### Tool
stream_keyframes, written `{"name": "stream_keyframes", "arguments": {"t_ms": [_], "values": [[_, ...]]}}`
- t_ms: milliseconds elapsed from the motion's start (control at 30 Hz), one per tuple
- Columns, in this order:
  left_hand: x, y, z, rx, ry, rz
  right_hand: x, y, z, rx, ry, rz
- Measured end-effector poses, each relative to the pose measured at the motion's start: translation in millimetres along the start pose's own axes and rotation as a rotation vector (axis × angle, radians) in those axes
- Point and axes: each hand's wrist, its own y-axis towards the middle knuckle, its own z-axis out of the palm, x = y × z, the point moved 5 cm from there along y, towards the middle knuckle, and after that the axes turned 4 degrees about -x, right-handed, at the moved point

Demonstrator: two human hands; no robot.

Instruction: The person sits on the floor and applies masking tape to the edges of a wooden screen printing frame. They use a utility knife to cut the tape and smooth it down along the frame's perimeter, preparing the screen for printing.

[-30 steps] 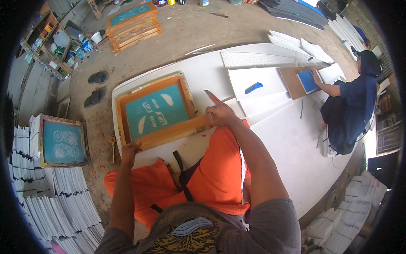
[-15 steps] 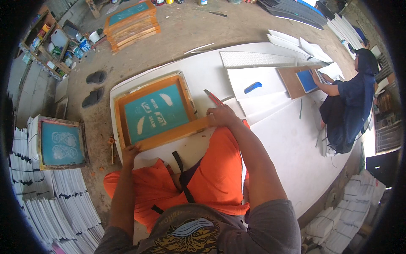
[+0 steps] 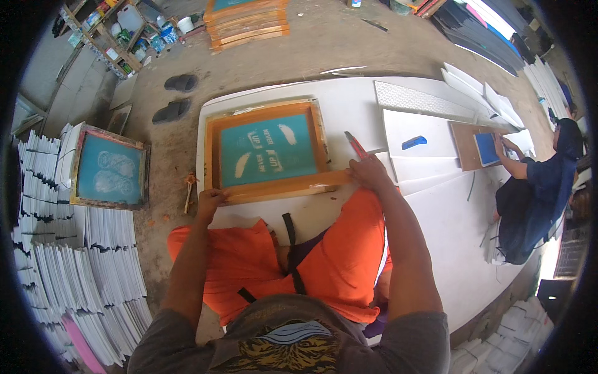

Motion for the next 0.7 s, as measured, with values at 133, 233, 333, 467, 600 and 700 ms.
{"name": "stream_keyframes", "arguments": {"t_ms": [133, 233, 333, 467, 600, 700], "values": [[-14.9, -0.7, -11.7, -0.080, -0.028, -0.063, -6.5, -3.4, -9.3, -0.046, 0.237, 0.070], [0.0, 3.1, -30.1, -0.087, 0.018, -0.087, -10.6, -3.1, -0.5, 0.007, 0.444, 0.129], [9.5, 3.7, -36.9, -0.128, 0.207, -0.018, -0.2, 3.0, -1.0, -0.013, 0.460, 0.113], [16.6, 3.9, -34.6, -0.154, 0.207, 0.000, -1.6, 7.2, 12.9, 0.043, 0.687, 0.223], [17.0, 4.8, -34.4, -0.143, 0.192, 0.016, -2.4, 10.0, 29.3, 0.026, 0.921, 0.251], [11.5, 1.1, -33.7, -0.172, 0.157, 0.022, 4.3, 17.0, 26.8, -0.032, 0.873, 0.171]]}}
